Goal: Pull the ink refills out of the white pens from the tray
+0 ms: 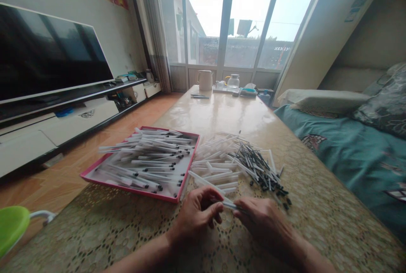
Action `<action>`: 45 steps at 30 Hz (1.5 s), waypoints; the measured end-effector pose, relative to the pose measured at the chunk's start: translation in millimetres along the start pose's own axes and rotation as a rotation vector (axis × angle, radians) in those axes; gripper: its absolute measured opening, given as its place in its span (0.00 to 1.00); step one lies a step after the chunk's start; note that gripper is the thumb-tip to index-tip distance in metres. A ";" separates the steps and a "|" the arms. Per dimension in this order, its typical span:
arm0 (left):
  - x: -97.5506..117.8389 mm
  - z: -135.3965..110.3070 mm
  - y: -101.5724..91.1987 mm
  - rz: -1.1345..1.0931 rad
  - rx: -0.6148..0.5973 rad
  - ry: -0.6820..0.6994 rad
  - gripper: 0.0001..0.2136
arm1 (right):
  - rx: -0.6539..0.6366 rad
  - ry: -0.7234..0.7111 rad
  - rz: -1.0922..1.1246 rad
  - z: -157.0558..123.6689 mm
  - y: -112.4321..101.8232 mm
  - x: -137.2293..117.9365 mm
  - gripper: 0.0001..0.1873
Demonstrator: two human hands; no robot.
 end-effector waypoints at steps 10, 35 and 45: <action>4.8 0.5 -22.2 -0.161 0.155 -0.047 0.12 | 0.079 0.302 0.513 -16.1 -13.1 45.4 0.22; 3.8 1.3 -26.2 -0.134 0.186 -0.046 0.12 | 0.142 0.267 0.347 -13.7 -27.2 48.8 0.16; 5.2 1.4 -25.8 -0.135 0.180 -0.051 0.11 | 0.126 0.238 0.366 -12.4 -24.2 46.2 0.12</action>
Point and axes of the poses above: each hand's wrist, its own z-axis towards the middle knuckle, its own y-axis out of the palm, x = y × z, the point moved 9 cm from there along z, towards the middle knuckle, and after that the axes turned 4 degrees about -y, right-handed, at the moved point
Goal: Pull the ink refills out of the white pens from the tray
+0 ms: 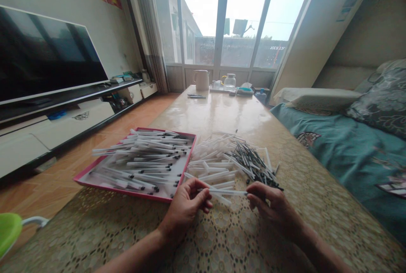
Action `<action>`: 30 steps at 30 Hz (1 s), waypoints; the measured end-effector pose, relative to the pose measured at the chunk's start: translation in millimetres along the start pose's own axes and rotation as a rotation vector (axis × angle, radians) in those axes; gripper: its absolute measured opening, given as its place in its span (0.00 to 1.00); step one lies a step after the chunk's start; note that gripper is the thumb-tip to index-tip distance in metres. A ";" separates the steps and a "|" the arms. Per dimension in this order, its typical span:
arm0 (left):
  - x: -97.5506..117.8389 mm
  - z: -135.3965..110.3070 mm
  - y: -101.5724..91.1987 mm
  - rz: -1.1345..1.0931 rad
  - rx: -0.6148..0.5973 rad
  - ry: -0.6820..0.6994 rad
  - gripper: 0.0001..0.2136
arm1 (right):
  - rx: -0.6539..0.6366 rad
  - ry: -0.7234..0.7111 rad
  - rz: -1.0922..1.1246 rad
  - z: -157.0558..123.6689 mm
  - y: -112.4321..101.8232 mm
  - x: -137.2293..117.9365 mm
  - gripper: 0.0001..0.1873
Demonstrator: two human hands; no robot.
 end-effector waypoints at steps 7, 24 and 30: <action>-0.3 -0.5 0.6 -0.014 -0.011 0.010 0.11 | -0.024 0.008 -0.026 0.8 2.4 -1.5 0.17; -0.8 0.8 -0.3 -0.001 -0.005 0.011 0.11 | -0.062 0.048 -0.019 -0.7 7.5 5.0 0.10; -0.3 0.6 -0.1 0.002 0.002 0.004 0.11 | -0.058 0.044 -0.045 -0.5 7.5 6.6 0.13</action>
Point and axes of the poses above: each hand's wrist, its own z-axis towards the middle knuckle, its own y-axis out of the palm, x = y × z, the point moved 9 cm from there along z, towards the middle knuckle, and after that the axes turned 4 degrees about -y, right-handed, at the moved point
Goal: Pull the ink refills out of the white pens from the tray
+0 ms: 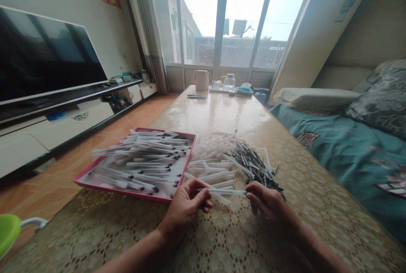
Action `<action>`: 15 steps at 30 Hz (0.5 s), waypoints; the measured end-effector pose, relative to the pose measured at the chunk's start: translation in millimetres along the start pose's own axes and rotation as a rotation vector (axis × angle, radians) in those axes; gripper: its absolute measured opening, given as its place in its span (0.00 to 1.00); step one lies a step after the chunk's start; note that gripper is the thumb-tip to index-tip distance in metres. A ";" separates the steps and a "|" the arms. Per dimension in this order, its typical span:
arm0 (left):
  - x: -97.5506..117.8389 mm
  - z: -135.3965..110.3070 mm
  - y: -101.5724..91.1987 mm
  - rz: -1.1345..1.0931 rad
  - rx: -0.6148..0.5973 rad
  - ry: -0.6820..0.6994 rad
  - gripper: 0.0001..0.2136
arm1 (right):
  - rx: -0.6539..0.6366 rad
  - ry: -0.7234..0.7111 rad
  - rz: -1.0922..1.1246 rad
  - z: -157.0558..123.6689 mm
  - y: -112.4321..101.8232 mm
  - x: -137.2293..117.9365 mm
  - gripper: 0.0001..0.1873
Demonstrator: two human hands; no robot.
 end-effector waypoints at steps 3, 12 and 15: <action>0.0 -0.8 -0.1 -0.001 0.008 -0.004 0.11 | -0.002 0.011 0.006 -0.2 0.8 2.3 0.13; -2.8 1.5 -0.4 -0.001 -0.010 -0.001 0.11 | 0.012 0.005 -0.007 -1.5 0.8 1.4 0.13; -2.5 1.2 -0.4 0.002 -0.010 0.000 0.11 | 0.017 -0.003 -0.011 -1.1 0.2 -0.3 0.17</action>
Point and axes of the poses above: each hand's wrist, its own z-axis towards the middle knuckle, its own y-axis out of the palm, x = y × z, the point moved 9 cm from there along z, towards the middle knuckle, and after that the axes turned 4 degrees about -y, right-handed, at the moved point
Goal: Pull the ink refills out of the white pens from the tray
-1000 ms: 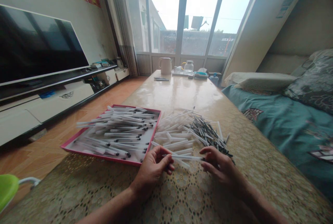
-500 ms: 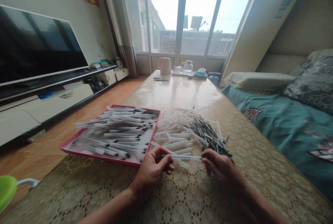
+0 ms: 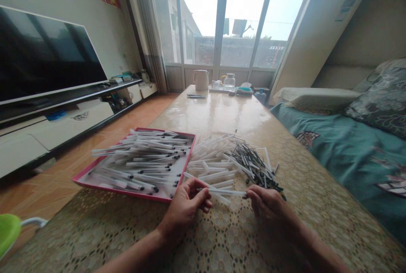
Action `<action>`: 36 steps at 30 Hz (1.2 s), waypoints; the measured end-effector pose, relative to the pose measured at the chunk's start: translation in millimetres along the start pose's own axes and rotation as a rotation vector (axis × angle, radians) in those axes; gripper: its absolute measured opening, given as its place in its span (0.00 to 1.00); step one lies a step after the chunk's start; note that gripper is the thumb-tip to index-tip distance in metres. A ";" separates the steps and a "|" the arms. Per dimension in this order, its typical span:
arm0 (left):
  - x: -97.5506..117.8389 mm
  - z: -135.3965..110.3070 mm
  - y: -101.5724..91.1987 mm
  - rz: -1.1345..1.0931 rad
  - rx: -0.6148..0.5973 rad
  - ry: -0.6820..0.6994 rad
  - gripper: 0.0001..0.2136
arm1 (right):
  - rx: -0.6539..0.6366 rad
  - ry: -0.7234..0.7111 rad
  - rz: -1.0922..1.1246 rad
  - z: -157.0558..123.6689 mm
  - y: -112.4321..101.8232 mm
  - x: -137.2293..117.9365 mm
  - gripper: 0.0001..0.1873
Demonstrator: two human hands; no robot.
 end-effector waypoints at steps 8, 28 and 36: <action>1.5 -1.0 -2.7 -0.016 0.036 0.008 0.11 | 0.113 0.076 0.052 0.4 -21.5 15.8 0.09; 15.4 -7.8 -6.0 0.000 0.122 0.134 0.10 | 0.226 0.097 0.230 -4.0 -41.7 9.5 0.14; 22.9 -8.4 -13.1 -0.077 0.195 0.222 0.14 | 0.952 0.275 0.220 -47.3 -102.2 66.5 0.11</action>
Point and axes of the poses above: each hand's wrist, its own z-axis towards the middle knuckle, its own y-axis out of the palm, x = y × z, the point moved 9 cm from there along z, towards the middle knuckle, and after that the axes turned 4 degrees about -y, right-handed, at the moved point
